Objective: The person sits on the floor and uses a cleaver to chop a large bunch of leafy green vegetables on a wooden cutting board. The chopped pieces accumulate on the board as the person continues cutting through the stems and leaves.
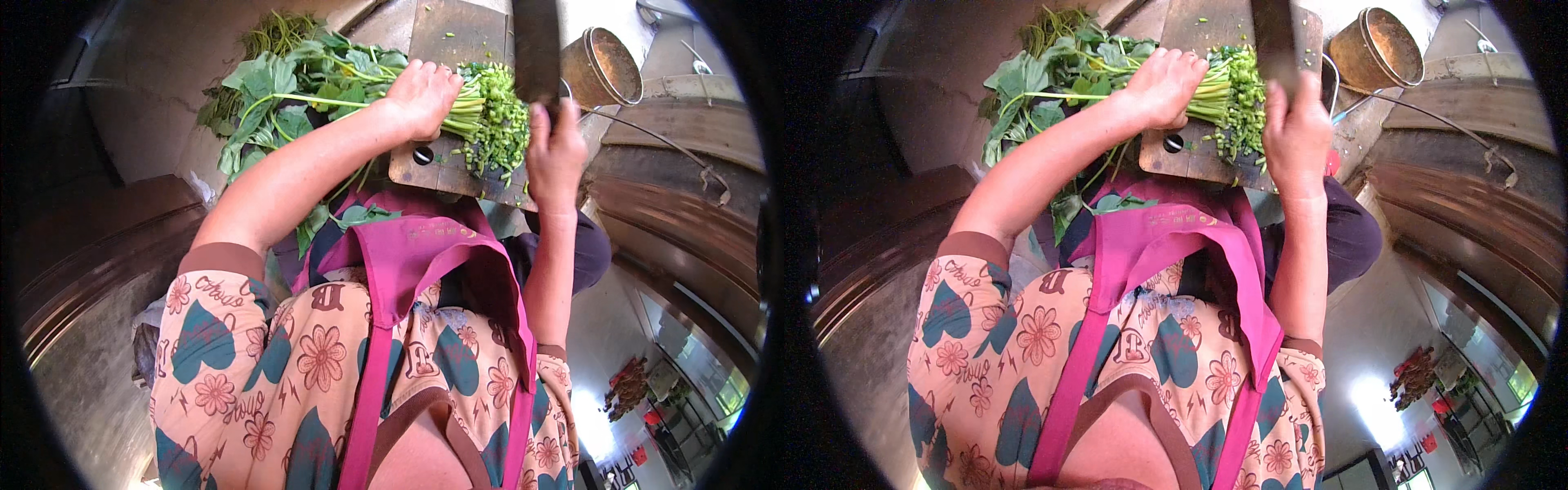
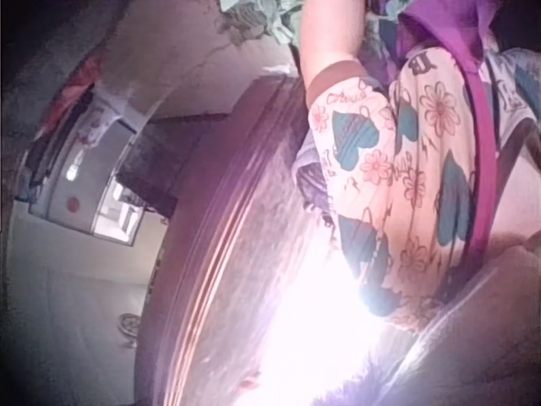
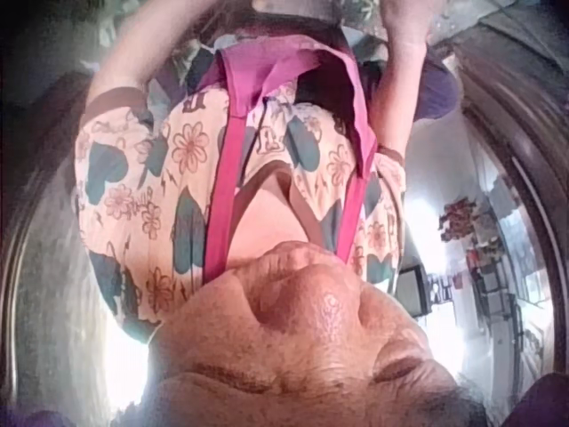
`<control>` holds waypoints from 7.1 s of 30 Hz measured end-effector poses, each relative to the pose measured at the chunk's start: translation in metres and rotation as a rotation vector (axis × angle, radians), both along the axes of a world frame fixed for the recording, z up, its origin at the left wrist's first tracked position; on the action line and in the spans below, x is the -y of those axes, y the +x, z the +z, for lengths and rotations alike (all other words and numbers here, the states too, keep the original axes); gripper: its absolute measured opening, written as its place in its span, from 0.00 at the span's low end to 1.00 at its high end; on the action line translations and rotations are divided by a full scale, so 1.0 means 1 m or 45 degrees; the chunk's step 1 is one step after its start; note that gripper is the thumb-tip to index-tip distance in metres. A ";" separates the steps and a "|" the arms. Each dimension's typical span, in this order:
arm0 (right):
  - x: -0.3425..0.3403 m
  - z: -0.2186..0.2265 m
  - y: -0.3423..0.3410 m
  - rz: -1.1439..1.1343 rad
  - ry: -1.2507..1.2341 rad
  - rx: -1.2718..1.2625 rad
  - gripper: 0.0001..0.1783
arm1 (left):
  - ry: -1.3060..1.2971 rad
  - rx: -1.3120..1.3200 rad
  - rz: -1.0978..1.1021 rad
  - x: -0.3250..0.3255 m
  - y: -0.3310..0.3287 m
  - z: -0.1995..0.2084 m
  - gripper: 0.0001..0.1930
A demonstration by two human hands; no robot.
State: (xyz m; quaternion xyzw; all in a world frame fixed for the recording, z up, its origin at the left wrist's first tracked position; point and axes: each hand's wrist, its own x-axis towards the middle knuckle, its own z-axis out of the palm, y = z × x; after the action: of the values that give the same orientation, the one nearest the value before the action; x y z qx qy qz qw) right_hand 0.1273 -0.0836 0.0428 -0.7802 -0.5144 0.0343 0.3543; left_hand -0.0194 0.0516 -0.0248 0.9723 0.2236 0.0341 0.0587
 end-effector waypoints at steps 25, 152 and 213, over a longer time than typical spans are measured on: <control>0.026 -0.010 -0.028 -0.023 0.369 -0.034 0.11 | -0.020 -0.038 -0.054 -0.001 0.001 -0.003 0.24; 0.016 -0.011 -0.039 -0.028 -0.134 -0.140 0.13 | -0.084 -0.062 0.369 0.007 0.000 0.018 0.35; 0.048 0.012 0.032 -0.272 -0.336 -0.432 0.14 | -0.014 -0.116 0.419 0.007 0.007 0.025 0.32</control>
State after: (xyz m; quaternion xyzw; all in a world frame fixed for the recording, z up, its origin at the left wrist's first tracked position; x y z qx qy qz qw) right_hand 0.1595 -0.1314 0.0549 -0.8527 -0.3532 0.1941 0.3325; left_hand -0.0125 0.0444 0.0003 0.9228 0.3823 -0.0020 0.0477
